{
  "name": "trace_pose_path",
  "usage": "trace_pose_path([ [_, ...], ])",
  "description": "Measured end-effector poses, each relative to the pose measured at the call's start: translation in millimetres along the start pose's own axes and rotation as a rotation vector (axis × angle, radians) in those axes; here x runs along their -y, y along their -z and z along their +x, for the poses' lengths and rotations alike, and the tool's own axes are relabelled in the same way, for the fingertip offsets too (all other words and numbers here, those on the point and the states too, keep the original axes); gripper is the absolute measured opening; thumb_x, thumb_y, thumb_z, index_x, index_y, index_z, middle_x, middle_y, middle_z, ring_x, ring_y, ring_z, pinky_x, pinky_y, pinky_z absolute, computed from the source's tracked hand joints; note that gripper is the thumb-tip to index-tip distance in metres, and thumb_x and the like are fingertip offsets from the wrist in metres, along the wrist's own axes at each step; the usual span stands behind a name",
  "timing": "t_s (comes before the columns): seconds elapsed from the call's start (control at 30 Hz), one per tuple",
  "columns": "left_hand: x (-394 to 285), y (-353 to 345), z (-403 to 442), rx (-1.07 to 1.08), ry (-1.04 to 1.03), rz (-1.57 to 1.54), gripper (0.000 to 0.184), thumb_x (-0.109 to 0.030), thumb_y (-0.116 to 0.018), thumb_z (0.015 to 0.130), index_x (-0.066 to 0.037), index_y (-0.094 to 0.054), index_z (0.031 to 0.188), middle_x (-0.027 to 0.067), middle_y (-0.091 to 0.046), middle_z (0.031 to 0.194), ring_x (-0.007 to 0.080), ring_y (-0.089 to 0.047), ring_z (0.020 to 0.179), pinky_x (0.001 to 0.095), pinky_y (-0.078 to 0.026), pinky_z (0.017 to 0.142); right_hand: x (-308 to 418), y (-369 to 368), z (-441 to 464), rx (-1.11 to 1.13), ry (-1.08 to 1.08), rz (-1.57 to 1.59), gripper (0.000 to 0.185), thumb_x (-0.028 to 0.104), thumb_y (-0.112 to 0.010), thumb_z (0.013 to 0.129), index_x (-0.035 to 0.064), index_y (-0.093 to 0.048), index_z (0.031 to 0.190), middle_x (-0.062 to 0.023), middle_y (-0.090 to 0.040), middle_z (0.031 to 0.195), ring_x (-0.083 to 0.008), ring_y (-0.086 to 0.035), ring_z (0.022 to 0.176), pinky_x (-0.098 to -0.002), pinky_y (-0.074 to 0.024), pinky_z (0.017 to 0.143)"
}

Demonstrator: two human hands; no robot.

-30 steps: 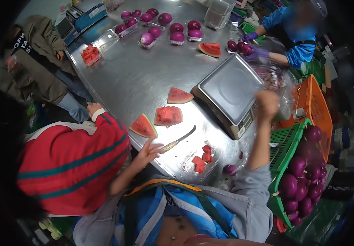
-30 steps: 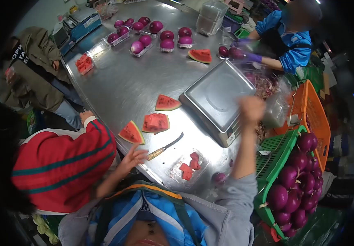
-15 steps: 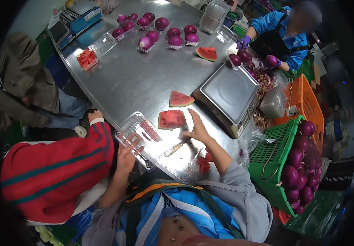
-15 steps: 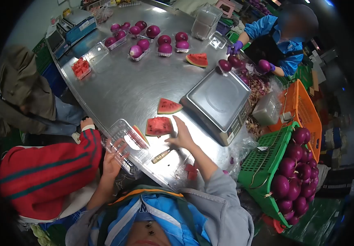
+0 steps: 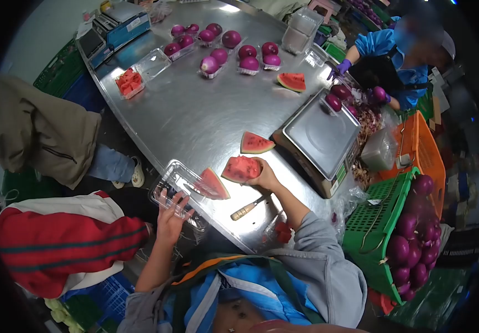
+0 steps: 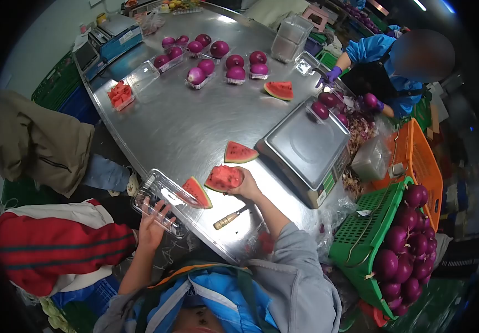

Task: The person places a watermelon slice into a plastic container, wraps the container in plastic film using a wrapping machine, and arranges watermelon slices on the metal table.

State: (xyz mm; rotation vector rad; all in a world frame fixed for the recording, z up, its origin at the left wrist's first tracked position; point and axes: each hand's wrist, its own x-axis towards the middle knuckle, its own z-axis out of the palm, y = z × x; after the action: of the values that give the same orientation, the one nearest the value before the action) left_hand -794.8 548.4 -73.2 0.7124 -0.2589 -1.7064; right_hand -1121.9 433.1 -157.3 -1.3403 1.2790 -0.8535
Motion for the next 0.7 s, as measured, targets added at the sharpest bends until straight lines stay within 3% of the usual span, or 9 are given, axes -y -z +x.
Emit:
trace_pose_path([
  [0.07, 3, 6, 7, -0.084, -0.028, 0.089, 0.050, -0.010, -0.050, 0.083, -0.018, -0.029, 0.128, 0.0081, -0.041, 0.122, 0.0268, -0.041, 0.115, 0.0479, -0.040, 0.087, 14, 1, -1, -0.024, -0.061, 0.003, 0.082, 0.009, -0.083, 0.046, -0.0030, -0.043, 0.116, -0.0129, -0.051, 0.112, -0.0214, -0.050, 0.106, -0.0313, -0.0396, 0.092],
  [0.23, 4, 4, 22, -0.055, -0.082, 0.130, 0.046, -0.008, -0.051, 0.083, -0.013, -0.031, 0.125, 0.0072, -0.042, 0.120, 0.0242, -0.043, 0.114, 0.0438, -0.040, 0.087, 2, -2, 6, -0.056, -0.093, -0.063, 0.079, 0.004, -0.081, 0.049, -0.0012, -0.043, 0.118, -0.0117, -0.053, 0.111, -0.0205, -0.054, 0.099, -0.0300, -0.0443, 0.087],
  [0.3, 11, -8, 21, -0.150, -0.158, 0.216, 0.047, -0.009, -0.053, 0.082, -0.012, -0.034, 0.125, 0.0055, -0.047, 0.109, 0.0204, -0.048, 0.105, 0.0417, -0.044, 0.084, 9, -3, 1, -0.073, -0.273, 0.267, 0.079, 0.004, -0.081, 0.051, -0.0032, -0.041, 0.119, -0.0124, -0.052, 0.112, -0.0197, -0.055, 0.099, -0.0293, -0.0443, 0.087],
  [0.33, 13, -8, 20, -0.179, -0.181, 0.202, 0.046, -0.009, -0.052, 0.083, -0.012, -0.034, 0.126, 0.0036, -0.049, 0.104, 0.0194, -0.049, 0.103, 0.0421, -0.044, 0.085, 13, -3, -2, -0.069, -0.272, 0.269, 0.079, 0.004, -0.081, 0.051, -0.0032, -0.041, 0.119, -0.0124, -0.052, 0.112, -0.0197, -0.055, 0.099, -0.0293, -0.0443, 0.087],
  [0.4, 20, -4, 20, -0.185, -0.160, 0.175, 0.046, -0.009, -0.052, 0.084, -0.013, -0.033, 0.126, 0.0031, -0.050, 0.103, 0.0192, -0.050, 0.102, 0.0424, -0.044, 0.085, 23, -3, -9, -0.082, -0.241, 0.600, 0.078, 0.002, -0.080, 0.053, -0.0030, -0.040, 0.120, -0.0126, -0.052, 0.111, -0.0196, -0.057, 0.096, -0.0296, -0.0466, 0.085],
  [0.5, 37, -13, 20, -0.070, -0.070, 0.096, 0.046, -0.009, -0.050, 0.085, -0.017, -0.032, 0.127, 0.0048, -0.049, 0.111, 0.0191, -0.051, 0.100, 0.0442, -0.045, 0.082, 115, -17, -43, -0.079, 0.019, 0.455, 0.076, -0.004, -0.077, 0.055, -0.0021, -0.039, 0.120, -0.0114, -0.052, 0.111, -0.0208, -0.058, 0.095, -0.0319, -0.0488, 0.083],
  [0.57, 49, -27, 22, 0.058, 0.008, -0.029, 0.053, -0.012, -0.053, 0.082, -0.018, -0.030, 0.129, 0.0070, -0.044, 0.121, 0.0225, -0.047, 0.108, 0.0463, -0.042, 0.087, 143, -35, -60, -0.108, 0.115, 0.148, 0.075, 0.006, -0.082, 0.052, 0.0022, -0.041, 0.115, -0.0103, -0.048, 0.114, -0.0190, -0.057, 0.095, -0.0308, -0.0476, 0.083],
  [0.63, 46, -55, 22, 0.170, 0.044, -0.080, 0.061, -0.014, -0.057, 0.078, -0.019, -0.027, 0.131, 0.0075, -0.039, 0.127, 0.0255, -0.040, 0.116, 0.0473, -0.037, 0.093, 155, -57, -69, -0.211, 0.307, -0.114, 0.074, 0.008, -0.082, 0.050, 0.0028, -0.043, 0.113, -0.0086, -0.049, 0.110, -0.0182, -0.055, 0.096, -0.0306, -0.0462, 0.084],
  [0.7, 47, -60, 21, 0.197, 0.036, -0.063, 0.066, -0.016, -0.059, 0.076, -0.017, -0.026, 0.133, 0.0072, -0.038, 0.129, 0.0261, -0.037, 0.120, 0.0459, -0.034, 0.097, 166, -72, -77, -0.247, 0.379, -0.126, 0.073, 0.009, -0.081, 0.049, 0.0025, -0.045, 0.112, -0.0081, -0.050, 0.106, -0.0181, -0.052, 0.100, -0.0307, -0.0446, 0.086],
])
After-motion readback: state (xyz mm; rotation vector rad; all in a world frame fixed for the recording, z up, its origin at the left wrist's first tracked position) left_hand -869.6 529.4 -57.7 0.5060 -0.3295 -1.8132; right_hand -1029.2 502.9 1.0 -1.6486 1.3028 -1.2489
